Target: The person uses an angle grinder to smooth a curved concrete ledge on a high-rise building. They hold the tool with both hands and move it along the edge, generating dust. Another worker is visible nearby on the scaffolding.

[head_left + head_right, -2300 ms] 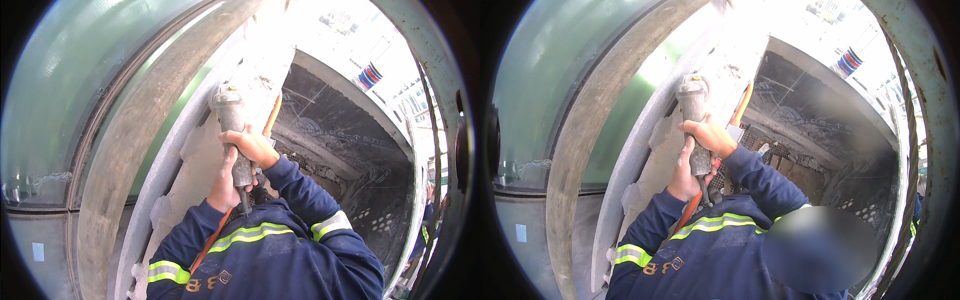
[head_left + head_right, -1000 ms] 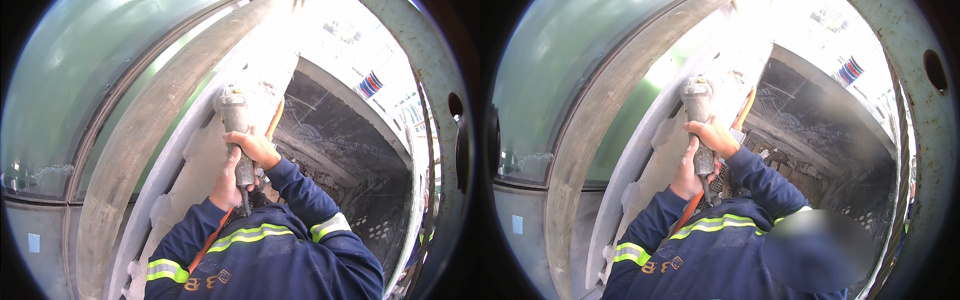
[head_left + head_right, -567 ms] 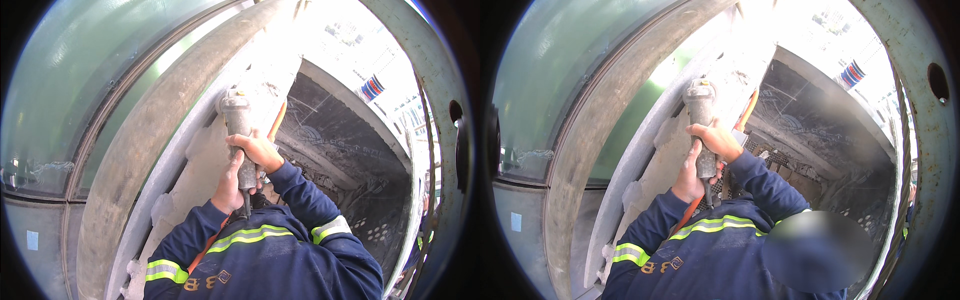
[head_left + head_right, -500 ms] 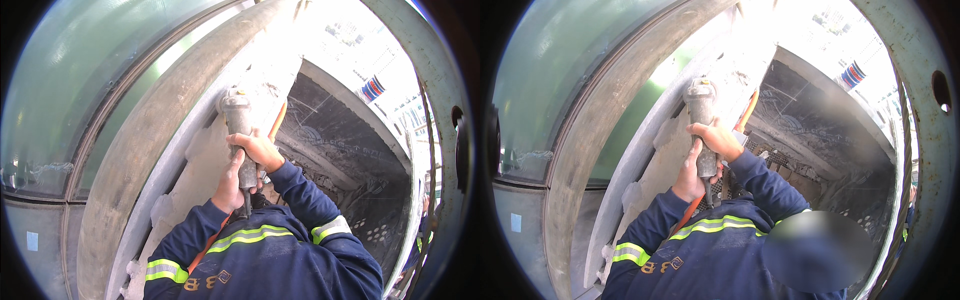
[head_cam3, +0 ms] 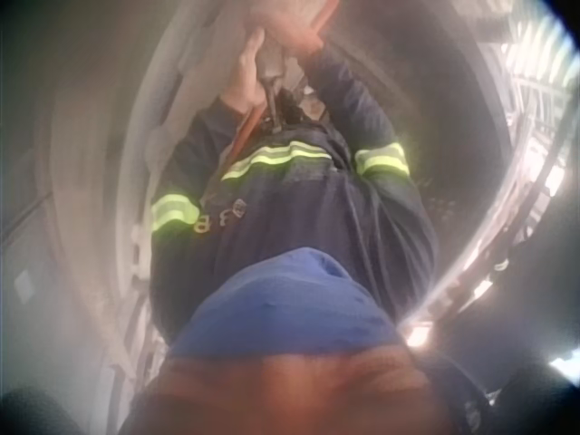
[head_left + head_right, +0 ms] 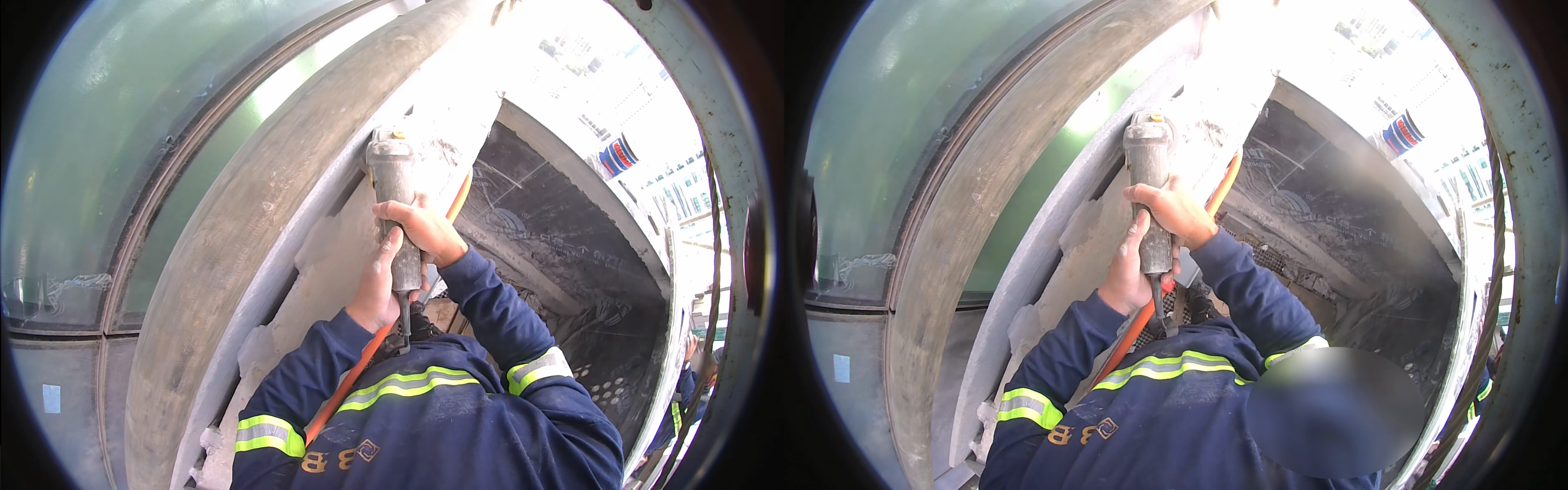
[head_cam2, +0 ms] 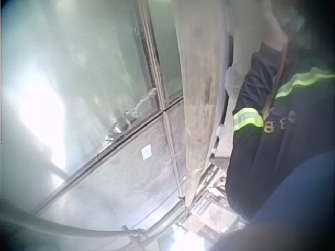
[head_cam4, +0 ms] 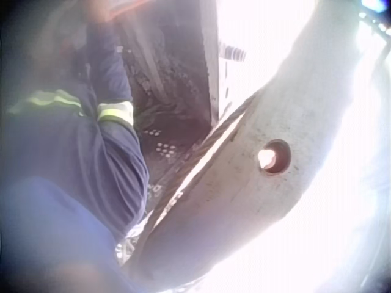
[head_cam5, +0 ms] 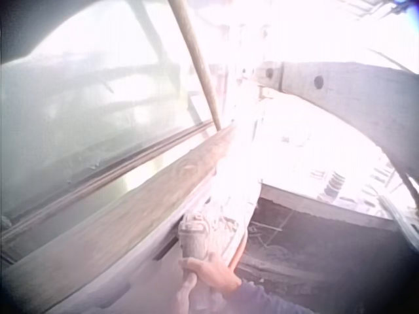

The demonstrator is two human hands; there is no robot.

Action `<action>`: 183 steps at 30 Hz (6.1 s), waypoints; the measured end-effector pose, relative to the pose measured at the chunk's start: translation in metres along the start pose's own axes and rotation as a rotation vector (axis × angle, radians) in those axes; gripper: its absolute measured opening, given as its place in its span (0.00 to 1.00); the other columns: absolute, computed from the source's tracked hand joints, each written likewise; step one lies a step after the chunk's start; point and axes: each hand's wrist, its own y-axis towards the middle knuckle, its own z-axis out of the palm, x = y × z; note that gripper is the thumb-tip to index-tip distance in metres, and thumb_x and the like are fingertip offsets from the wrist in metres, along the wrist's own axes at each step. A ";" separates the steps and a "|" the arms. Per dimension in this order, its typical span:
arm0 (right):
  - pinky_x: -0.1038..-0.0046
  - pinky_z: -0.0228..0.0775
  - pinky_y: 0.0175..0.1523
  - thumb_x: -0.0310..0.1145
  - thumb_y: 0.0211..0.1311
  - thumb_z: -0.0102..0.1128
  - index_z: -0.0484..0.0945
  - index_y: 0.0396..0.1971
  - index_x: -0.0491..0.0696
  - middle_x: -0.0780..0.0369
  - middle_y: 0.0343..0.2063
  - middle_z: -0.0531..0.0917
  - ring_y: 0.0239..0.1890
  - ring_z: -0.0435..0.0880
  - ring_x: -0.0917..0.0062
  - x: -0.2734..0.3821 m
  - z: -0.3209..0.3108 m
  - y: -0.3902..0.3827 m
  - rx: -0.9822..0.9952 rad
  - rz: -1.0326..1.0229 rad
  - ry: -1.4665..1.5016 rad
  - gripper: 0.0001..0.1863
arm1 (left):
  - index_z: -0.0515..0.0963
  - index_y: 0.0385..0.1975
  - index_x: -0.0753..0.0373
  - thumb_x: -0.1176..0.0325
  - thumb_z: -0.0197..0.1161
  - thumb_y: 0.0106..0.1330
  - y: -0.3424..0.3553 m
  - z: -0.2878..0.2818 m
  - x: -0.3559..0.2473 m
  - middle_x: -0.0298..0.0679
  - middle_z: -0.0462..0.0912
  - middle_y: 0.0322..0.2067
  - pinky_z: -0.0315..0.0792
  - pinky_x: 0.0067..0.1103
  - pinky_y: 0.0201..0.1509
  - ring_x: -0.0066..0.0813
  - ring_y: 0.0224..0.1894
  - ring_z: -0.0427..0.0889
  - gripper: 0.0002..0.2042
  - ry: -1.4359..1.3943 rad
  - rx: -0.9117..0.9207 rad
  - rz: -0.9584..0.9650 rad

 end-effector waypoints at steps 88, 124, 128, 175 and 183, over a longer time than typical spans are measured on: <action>0.72 0.77 0.35 0.36 0.55 0.65 0.81 0.35 0.37 0.57 0.27 0.85 0.28 0.85 0.73 -0.013 0.030 -0.050 0.034 -0.089 -0.032 0.16 | 0.74 0.46 0.57 0.37 0.49 0.73 -0.060 -0.012 0.016 0.37 0.80 0.30 0.69 0.21 0.21 0.28 0.23 0.81 0.26 -0.010 0.015 -0.039; 0.70 0.73 0.31 0.39 0.55 0.66 0.78 0.34 0.37 0.59 0.24 0.81 0.24 0.79 0.76 -0.010 0.032 -0.043 -0.013 -0.110 0.028 0.18 | 0.74 0.45 0.57 0.38 0.49 0.74 -0.052 -0.012 0.009 0.38 0.81 0.29 0.70 0.21 0.22 0.29 0.23 0.81 0.26 -0.035 0.024 -0.045; 0.70 0.73 0.31 0.39 0.55 0.66 0.78 0.37 0.37 0.59 0.25 0.81 0.25 0.79 0.76 -0.014 0.035 -0.048 0.017 -0.101 0.024 0.19 | 0.74 0.45 0.58 0.38 0.48 0.75 -0.061 -0.015 0.014 0.38 0.81 0.30 0.70 0.22 0.22 0.29 0.24 0.81 0.25 -0.031 0.029 -0.036; 0.70 0.73 0.33 0.38 0.54 0.66 0.78 0.35 0.38 0.59 0.26 0.81 0.26 0.79 0.75 -0.012 0.022 -0.028 0.044 -0.103 0.006 0.18 | 0.75 0.43 0.58 0.37 0.51 0.73 -0.042 -0.007 0.008 0.37 0.80 0.28 0.69 0.22 0.22 0.28 0.23 0.81 0.26 -0.028 -0.006 -0.032; 0.72 0.76 0.32 0.33 0.57 0.65 0.77 0.39 0.39 0.59 0.27 0.82 0.27 0.83 0.75 -0.015 0.030 -0.051 0.095 -0.133 -0.023 0.15 | 0.75 0.42 0.64 0.43 0.53 0.74 -0.067 -0.001 0.017 0.39 0.80 0.27 0.70 0.19 0.19 0.27 0.21 0.81 0.25 -0.086 -0.040 0.033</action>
